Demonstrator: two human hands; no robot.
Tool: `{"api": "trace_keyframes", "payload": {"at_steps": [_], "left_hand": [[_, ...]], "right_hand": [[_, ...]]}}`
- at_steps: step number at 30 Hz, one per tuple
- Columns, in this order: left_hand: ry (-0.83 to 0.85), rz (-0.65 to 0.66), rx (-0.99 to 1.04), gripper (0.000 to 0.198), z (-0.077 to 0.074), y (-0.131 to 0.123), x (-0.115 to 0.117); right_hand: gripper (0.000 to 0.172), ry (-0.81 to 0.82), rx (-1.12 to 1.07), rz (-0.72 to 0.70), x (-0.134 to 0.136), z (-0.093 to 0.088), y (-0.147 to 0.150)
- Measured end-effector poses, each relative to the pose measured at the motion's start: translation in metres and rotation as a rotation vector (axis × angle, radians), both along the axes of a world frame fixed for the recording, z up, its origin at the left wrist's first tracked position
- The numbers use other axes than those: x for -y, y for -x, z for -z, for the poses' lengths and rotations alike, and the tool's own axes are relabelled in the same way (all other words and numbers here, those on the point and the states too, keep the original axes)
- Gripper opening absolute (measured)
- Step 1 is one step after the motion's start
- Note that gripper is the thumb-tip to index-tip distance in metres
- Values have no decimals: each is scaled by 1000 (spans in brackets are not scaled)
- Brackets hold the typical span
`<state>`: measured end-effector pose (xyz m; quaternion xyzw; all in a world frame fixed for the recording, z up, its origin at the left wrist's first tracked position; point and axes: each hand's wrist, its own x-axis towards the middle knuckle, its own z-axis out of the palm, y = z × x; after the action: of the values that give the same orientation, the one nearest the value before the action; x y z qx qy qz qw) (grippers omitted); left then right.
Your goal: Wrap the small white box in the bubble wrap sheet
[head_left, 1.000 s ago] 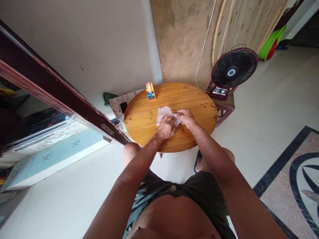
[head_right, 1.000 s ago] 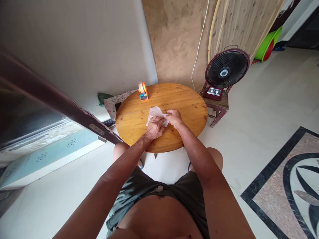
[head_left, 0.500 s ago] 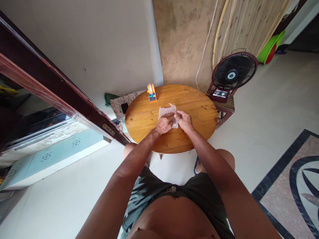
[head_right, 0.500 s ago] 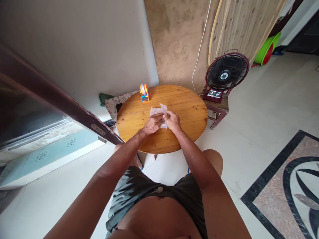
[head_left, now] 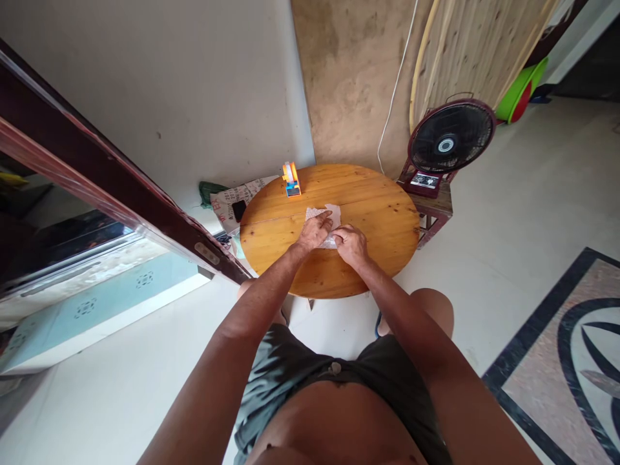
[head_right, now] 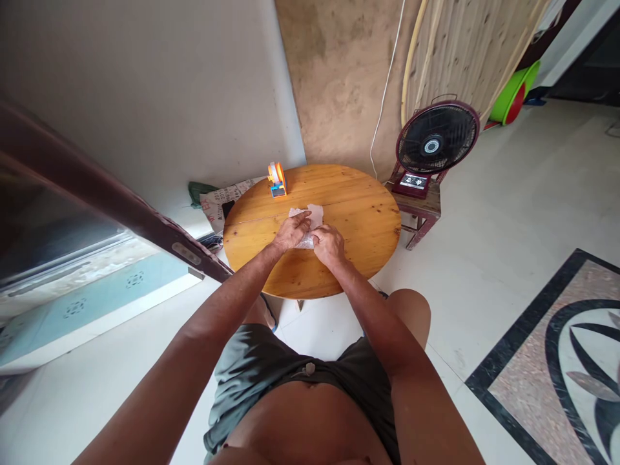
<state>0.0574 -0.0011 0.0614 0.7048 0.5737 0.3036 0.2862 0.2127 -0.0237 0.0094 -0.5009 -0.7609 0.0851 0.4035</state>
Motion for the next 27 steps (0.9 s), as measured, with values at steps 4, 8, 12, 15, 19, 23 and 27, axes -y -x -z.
{"api": "trace_keyframes", "payload": {"at_steps": [4,8,12,15,19,23,27], "left_hand": [[36,-31,19,52,5,-2,-4],[60,-76,212,56,15,-4,-15],[-89,-296,371,54,29,13,-12],[-131,-426,317,56,45,37,11],[-52,-402,191,65,63,59,48],[-21,-392,32,84,58,55,57],[73,-364,-90,93,42,46,47]], "right_hand": [[23,-141,139,-65,7,4,1],[31,-226,229,-124,11,9,1],[33,-235,251,-124,12,13,1],[34,-235,246,-112,12,14,1],[35,-232,242,-124,12,13,2],[35,-223,210,-127,12,13,2],[36,-227,189,-135,13,13,2]]}}
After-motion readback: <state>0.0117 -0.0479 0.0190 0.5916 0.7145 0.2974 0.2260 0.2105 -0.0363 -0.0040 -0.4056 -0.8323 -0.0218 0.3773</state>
